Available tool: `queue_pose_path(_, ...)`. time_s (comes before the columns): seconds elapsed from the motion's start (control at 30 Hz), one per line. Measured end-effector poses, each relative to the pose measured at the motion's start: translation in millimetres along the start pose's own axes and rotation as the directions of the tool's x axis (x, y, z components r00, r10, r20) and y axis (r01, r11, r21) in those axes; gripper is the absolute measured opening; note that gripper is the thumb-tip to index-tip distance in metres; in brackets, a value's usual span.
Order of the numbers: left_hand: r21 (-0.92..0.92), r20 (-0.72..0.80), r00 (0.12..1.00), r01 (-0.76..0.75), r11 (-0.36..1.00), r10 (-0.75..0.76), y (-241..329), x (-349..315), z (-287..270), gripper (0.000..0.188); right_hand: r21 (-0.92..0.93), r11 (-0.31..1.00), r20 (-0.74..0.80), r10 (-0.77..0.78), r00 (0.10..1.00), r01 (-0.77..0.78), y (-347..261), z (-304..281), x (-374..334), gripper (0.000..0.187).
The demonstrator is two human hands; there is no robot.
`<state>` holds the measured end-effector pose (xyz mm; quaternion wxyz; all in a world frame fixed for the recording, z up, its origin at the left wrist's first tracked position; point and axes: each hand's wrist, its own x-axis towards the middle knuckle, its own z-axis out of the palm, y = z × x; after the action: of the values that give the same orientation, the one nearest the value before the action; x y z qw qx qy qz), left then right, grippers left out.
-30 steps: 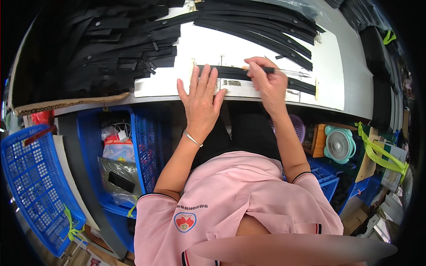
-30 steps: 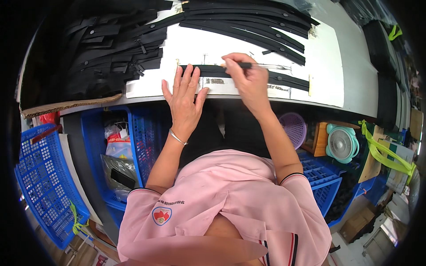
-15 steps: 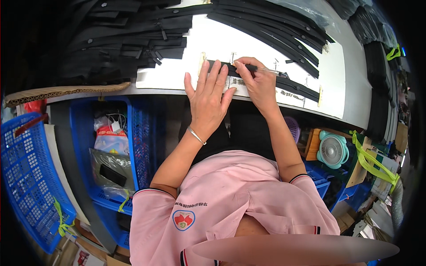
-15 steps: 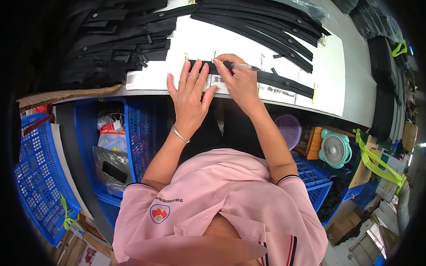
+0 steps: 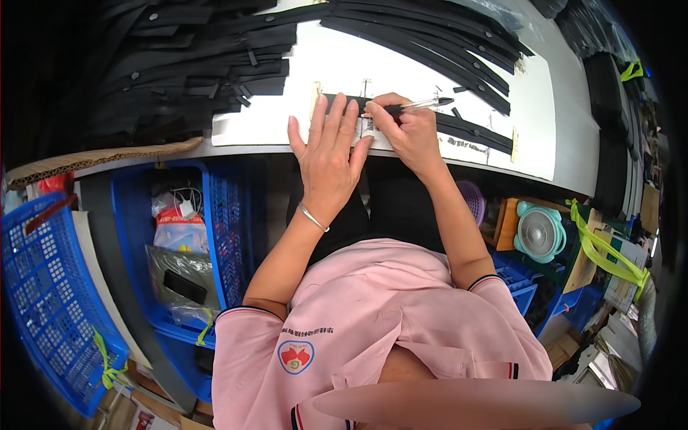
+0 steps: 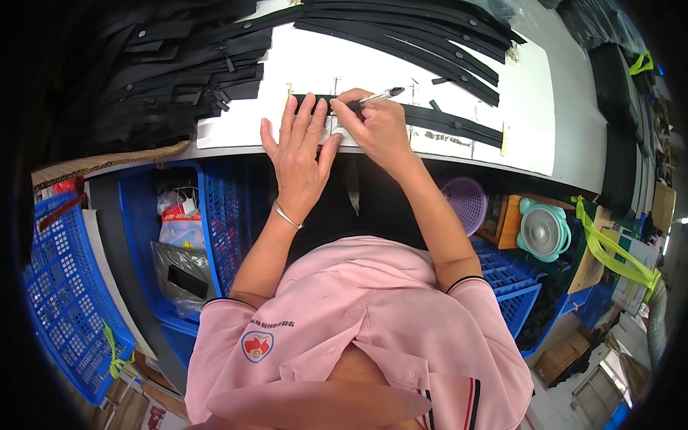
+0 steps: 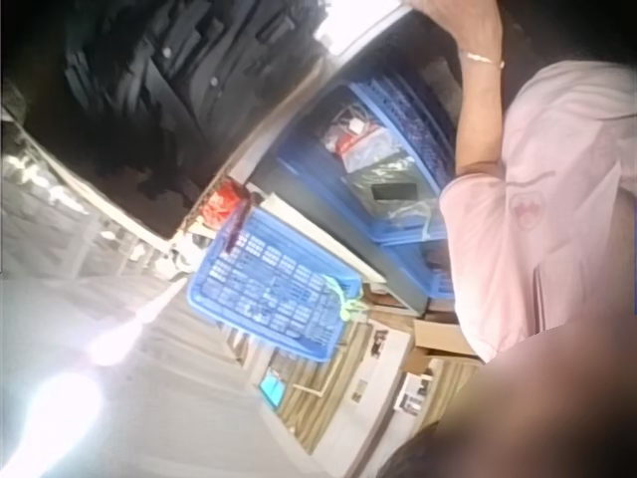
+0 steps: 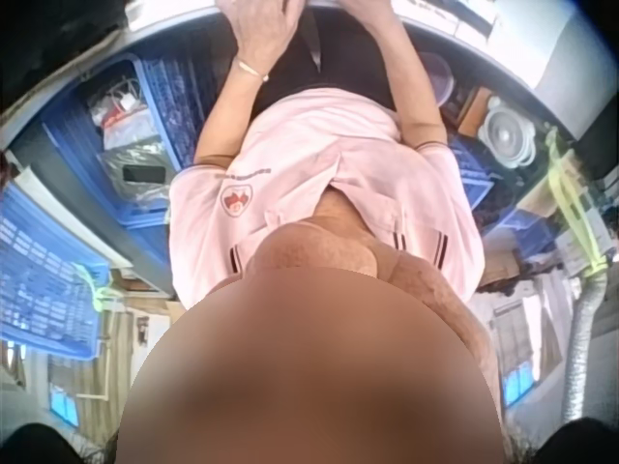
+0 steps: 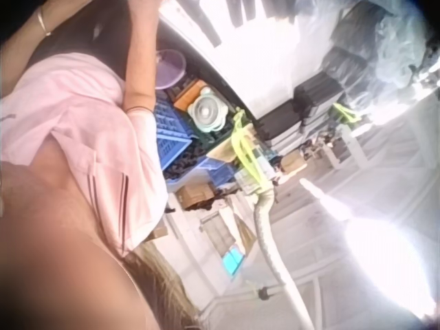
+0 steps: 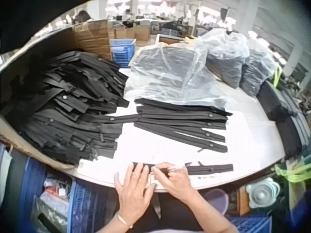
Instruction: Marking specific points on black zippers using a template and a pen.
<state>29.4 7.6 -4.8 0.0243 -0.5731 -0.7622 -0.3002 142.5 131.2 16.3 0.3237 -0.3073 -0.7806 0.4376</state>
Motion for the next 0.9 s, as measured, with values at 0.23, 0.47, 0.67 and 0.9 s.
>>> queue_pose_path(0.23, -0.014, -0.001, 1.000, -0.011, 1.000, 0.011, 0, 2, 2, 0.056, 0.146, 0.987, 0.028, 0.067, 0.997, -0.070, -5, -11, -5, 0.016)
queue_pose_path(0.47, 0.033, -0.002, 1.000, -0.018, 0.999, 0.018, -1, 0, 2, 0.055, -0.139, 0.986, -0.393, 0.025, 0.919, -0.086, 16, -68, -25, 0.016)
queue_pose_path(0.67, 0.025, 0.034, 0.999, -0.019, 1.000, 0.018, -1, 1, -1, 0.056, -0.126, 0.988, -0.373, 0.039, 0.927, -0.092, 26, -71, -26, 0.019)
queue_pose_path(0.9, 0.045, 0.053, 0.999, -0.015, 0.999, 0.013, 7, 3, 0, 0.058, -0.258, 0.965, -0.331, -0.040, 0.943, -0.049, 26, -72, -26, 0.013)
